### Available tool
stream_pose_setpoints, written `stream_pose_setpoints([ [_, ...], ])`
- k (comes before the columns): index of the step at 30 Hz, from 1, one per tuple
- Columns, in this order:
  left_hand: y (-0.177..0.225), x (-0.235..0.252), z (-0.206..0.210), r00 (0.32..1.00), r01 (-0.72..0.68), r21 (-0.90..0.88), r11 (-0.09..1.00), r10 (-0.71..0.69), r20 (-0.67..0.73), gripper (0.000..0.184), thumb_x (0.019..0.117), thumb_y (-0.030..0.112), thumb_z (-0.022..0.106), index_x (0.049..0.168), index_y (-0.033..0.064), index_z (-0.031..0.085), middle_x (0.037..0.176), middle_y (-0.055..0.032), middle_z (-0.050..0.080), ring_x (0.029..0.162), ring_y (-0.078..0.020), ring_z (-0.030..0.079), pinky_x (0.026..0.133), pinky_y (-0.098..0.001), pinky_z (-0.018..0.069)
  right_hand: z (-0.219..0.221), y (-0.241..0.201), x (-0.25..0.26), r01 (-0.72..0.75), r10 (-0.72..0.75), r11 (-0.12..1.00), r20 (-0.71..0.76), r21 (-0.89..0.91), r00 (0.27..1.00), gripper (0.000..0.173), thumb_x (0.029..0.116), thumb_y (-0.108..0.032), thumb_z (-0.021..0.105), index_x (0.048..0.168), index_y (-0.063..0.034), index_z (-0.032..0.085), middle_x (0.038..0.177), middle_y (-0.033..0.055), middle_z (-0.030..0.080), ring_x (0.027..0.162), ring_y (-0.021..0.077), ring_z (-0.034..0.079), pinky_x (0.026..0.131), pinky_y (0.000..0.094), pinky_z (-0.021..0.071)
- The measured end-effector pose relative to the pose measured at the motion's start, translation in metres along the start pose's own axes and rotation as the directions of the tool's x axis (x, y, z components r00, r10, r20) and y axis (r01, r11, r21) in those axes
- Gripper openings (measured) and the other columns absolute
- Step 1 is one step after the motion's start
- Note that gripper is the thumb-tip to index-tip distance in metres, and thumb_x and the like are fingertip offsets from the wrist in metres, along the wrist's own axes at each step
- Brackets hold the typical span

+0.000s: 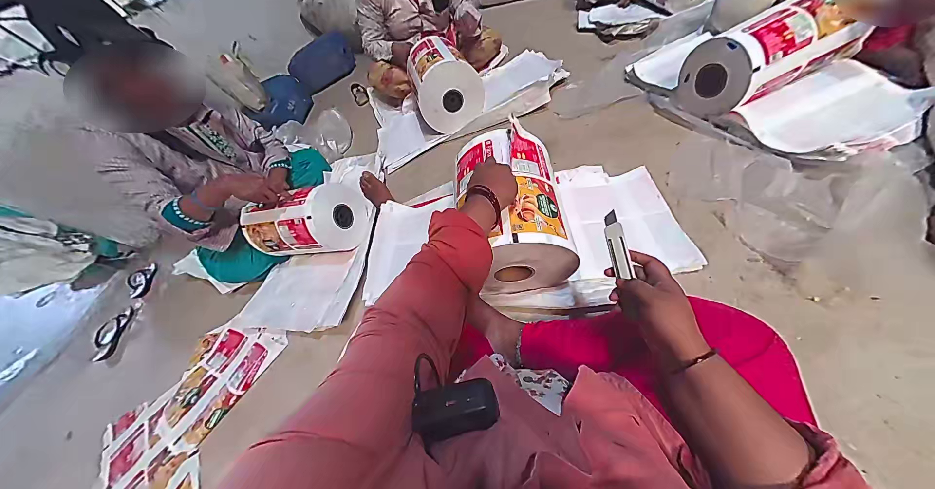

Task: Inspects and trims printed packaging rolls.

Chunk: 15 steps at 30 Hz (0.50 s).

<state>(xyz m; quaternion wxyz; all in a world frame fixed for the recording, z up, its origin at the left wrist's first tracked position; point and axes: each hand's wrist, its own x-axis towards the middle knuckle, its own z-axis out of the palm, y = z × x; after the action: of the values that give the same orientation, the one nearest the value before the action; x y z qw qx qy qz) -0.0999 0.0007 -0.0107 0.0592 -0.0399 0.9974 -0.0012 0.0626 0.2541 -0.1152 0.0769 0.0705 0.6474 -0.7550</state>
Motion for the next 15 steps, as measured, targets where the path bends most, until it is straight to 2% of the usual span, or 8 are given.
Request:
stream_pose_setpoints([
  [1,0.000,0.001,-0.002,1.000,-0.019,0.007,1.000,0.019,-0.008,0.044,0.1065,0.029,0.046,0.119,-0.0056,0.070,0.138,-0.0280,0.059,0.137,-0.0451,0.049,0.112,-0.0623,0.0386,0.002,0.000,-0.001,0.002,-0.002,1.000,-0.014,-0.024,1.000,0.046,0.0917,-0.005,0.051,0.138,-0.0049,0.050,0.105,0.0077,0.069,0.065,0.0142,0.065,0.052,0.0271,0.0541],
  [3,0.007,0.003,-0.012,0.999,-0.034,-0.119,0.992,0.030,-0.031,0.043,0.1069,0.029,0.045,0.119,-0.0037,0.071,0.134,-0.0262,0.062,0.134,-0.0434,0.052,0.110,-0.0625,0.0415,0.008,-0.009,0.004,0.007,-0.010,0.998,-0.045,-0.063,0.999,0.040,0.0935,-0.003,0.053,0.134,-0.0037,0.053,0.099,0.0073,0.067,0.066,0.0131,0.064,0.055,0.0276,0.0548],
  [6,0.022,0.008,-0.018,0.996,-0.084,-0.407,0.910,0.086,-0.013,0.044,0.1097,0.028,0.041,0.125,-0.0052,0.065,0.131,-0.0271,0.064,0.129,-0.0411,0.058,0.108,-0.0620,0.0427,0.022,-0.031,0.014,0.014,-0.022,0.996,-0.080,-0.090,0.997,0.043,0.0985,-0.007,0.056,0.142,-0.0069,0.052,0.085,0.0068,0.061,0.062,0.0123,0.059,0.057,0.0298,0.0529],
  [8,0.028,0.017,-0.008,0.992,-0.126,-0.574,0.809,0.116,-0.053,0.043,0.1095,0.028,0.043,0.120,-0.0072,0.066,0.125,-0.0270,0.066,0.123,-0.0390,0.061,0.106,-0.0588,0.0444,0.036,-0.050,0.027,0.045,-0.051,0.992,-0.046,-0.117,0.998,0.047,0.1003,-0.017,0.062,0.144,-0.0092,0.049,0.093,0.0087,0.062,0.066,0.0145,0.059,0.060,0.0329,0.0530],
  [11,0.031,0.026,0.016,0.981,-0.194,-0.694,0.693,0.140,-0.134,0.042,0.1084,0.031,0.047,0.108,-0.0066,0.067,0.108,-0.0242,0.068,0.106,-0.0359,0.064,0.096,-0.0577,0.0485,0.056,-0.063,0.058,0.183,-0.194,0.940,-0.010,-0.289,0.981,0.064,0.0902,-0.036,0.078,0.138,-0.0037,0.050,0.101,0.0121,0.064,0.075,0.0196,0.060,0.065,0.0404,0.0519],
  [13,0.030,0.026,0.025,0.974,-0.225,-0.724,0.653,0.149,-0.169,0.040,0.1075,0.030,0.049,0.104,-0.0050,0.067,0.100,-0.0213,0.068,0.098,-0.0324,0.066,0.092,-0.0552,0.0512,0.067,-0.062,0.075,0.252,-0.268,0.850,0.034,-0.462,0.963,0.074,0.0848,-0.046,0.082,0.136,-0.0028,0.052,0.107,0.0163,0.065,0.087,0.0290,0.063,0.077,0.0527,0.0532],
  [14,0.029,0.026,0.025,0.973,-0.230,-0.740,0.632,0.153,-0.172,0.038,0.1078,0.029,0.050,0.106,-0.0042,0.068,0.102,-0.0199,0.069,0.098,-0.0299,0.067,0.093,-0.0528,0.0527,0.071,-0.061,0.083,0.272,-0.290,0.797,0.054,-0.539,0.956,0.075,0.0844,-0.047,0.081,0.138,-0.0037,0.052,0.107,0.0178,0.066,0.090,0.0329,0.064,0.079,0.0573,0.0531],
  [15,0.028,0.025,0.024,0.970,-0.241,-0.754,0.611,0.159,-0.182,0.037,0.1079,0.028,0.050,0.106,-0.0046,0.068,0.101,-0.0193,0.069,0.097,-0.0284,0.066,0.092,-0.0511,0.0513,0.072,-0.060,0.089,0.282,-0.304,0.750,0.068,-0.598,0.950,0.071,0.0864,-0.041,0.080,0.141,-0.0048,0.051,0.105,0.0196,0.067,0.090,0.0367,0.065,0.078,0.0604,0.0528],
])
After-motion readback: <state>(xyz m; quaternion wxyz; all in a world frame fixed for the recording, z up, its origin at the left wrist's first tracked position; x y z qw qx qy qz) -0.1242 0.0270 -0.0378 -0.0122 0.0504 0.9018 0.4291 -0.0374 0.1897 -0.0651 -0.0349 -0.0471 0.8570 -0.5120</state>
